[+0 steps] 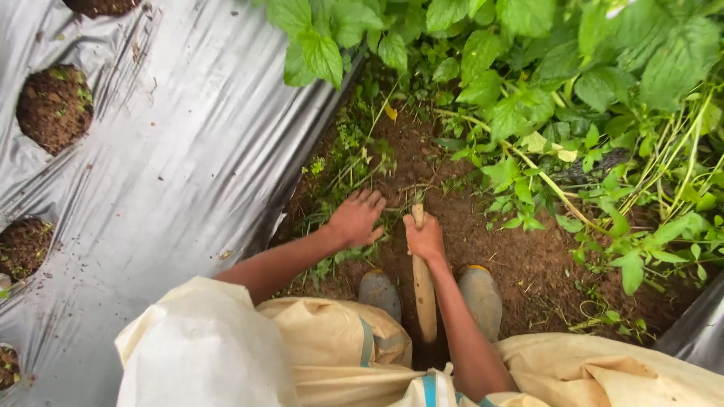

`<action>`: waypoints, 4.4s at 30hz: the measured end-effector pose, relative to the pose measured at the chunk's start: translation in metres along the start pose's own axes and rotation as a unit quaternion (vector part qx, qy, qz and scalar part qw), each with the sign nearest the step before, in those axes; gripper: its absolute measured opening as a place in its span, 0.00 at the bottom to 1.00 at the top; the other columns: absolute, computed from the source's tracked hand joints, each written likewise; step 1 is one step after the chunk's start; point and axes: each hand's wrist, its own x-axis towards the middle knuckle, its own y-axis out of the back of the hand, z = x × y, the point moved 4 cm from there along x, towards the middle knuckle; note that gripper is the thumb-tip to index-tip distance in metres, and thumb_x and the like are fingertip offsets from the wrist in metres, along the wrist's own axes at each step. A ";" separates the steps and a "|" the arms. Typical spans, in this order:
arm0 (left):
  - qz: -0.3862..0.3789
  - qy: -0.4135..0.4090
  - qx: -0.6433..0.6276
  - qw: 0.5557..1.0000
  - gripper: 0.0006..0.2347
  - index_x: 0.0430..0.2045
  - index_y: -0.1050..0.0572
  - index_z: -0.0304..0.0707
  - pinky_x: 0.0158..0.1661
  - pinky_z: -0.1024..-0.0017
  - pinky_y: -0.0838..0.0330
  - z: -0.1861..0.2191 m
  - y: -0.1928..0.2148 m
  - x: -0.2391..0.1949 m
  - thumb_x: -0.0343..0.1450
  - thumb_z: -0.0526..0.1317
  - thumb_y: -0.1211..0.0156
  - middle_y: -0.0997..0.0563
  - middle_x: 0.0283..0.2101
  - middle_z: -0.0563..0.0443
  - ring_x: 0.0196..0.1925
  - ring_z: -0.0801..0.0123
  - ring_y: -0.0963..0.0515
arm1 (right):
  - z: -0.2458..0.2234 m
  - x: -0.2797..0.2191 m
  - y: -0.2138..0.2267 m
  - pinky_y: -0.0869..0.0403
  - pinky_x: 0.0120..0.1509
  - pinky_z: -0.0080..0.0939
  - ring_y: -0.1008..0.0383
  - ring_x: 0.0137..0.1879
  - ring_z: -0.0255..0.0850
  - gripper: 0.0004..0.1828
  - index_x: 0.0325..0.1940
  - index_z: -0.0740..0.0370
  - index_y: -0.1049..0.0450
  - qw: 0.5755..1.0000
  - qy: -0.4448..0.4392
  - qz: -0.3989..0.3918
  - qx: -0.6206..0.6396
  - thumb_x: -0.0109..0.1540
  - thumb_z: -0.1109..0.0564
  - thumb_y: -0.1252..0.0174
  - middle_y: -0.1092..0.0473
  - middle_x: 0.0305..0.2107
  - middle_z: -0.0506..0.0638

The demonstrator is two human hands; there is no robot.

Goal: Using a hand hoe to remove weeds from the soil between plastic-covered planting rows and gathering the pulled weeds.

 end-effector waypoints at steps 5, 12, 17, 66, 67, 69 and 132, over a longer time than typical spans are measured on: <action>0.080 0.020 0.050 0.995 0.29 0.65 0.34 0.31 0.65 0.50 0.37 0.010 -0.013 -0.019 0.76 0.57 0.49 0.33 0.64 0.32 0.69 0.41 0.34 | -0.028 -0.007 0.024 0.24 0.26 0.37 0.28 0.22 0.37 0.13 0.47 0.66 0.30 0.995 0.005 0.081 0.051 0.71 0.51 0.49 0.32 0.21 0.51; 0.040 0.166 0.001 0.985 0.53 0.78 0.58 0.35 0.73 0.44 0.46 0.004 0.029 -0.080 0.65 0.61 0.29 0.58 0.79 0.25 0.79 0.33 0.52 | -0.064 -0.009 0.082 0.27 0.21 0.38 0.32 0.18 0.35 0.10 0.36 0.60 0.35 0.950 0.059 0.236 0.197 0.69 0.54 0.48 0.36 0.15 0.48; 0.004 0.224 -0.011 0.974 0.65 0.76 0.67 0.26 0.67 0.47 0.35 -0.001 -0.014 -0.078 0.57 0.60 0.20 0.54 0.77 0.22 0.76 0.31 0.45 | -0.059 -0.021 0.081 0.26 0.22 0.38 0.32 0.18 0.36 0.10 0.34 0.58 0.35 0.947 0.033 0.256 0.190 0.68 0.54 0.47 0.35 0.14 0.49; 0.180 0.103 -0.385 0.900 0.37 0.71 0.40 0.34 0.64 0.35 0.30 0.006 0.156 -0.035 0.69 0.49 0.27 0.33 0.67 0.27 0.71 0.30 0.33 | -0.157 -0.104 0.093 0.25 0.58 0.68 0.23 0.56 0.66 0.31 0.65 0.68 0.28 0.981 0.088 -0.025 -0.174 0.62 0.48 0.36 0.24 0.49 0.71; 0.178 0.098 -0.386 0.900 0.37 0.71 0.40 0.34 0.64 0.35 0.30 0.005 0.143 -0.026 0.69 0.49 0.27 0.33 0.67 0.27 0.71 0.30 0.33 | -0.157 -0.106 0.092 0.25 0.58 0.68 0.23 0.56 0.66 0.31 0.65 0.68 0.28 0.981 0.085 -0.021 -0.173 0.62 0.48 0.36 0.24 0.49 0.71; 0.183 0.077 -0.393 0.898 0.21 0.64 0.30 0.34 0.60 0.42 0.24 0.003 0.119 -0.008 0.76 0.42 0.38 0.24 0.57 0.31 0.63 0.36 0.23 | -0.160 -0.109 0.082 0.25 0.59 0.66 0.22 0.54 0.66 0.29 0.63 0.72 0.28 0.975 0.096 -0.091 -0.181 0.61 0.54 0.35 0.24 0.48 0.73; -0.039 0.008 0.071 0.997 0.19 0.65 0.28 0.38 0.69 0.48 0.34 -0.012 0.000 0.144 0.77 0.29 0.50 0.33 0.73 0.36 0.70 0.44 0.29 | -0.142 0.004 0.072 0.30 0.33 0.58 0.24 0.30 0.55 0.15 0.46 0.69 0.34 0.956 0.131 0.253 -0.070 0.70 0.52 0.42 0.29 0.25 0.67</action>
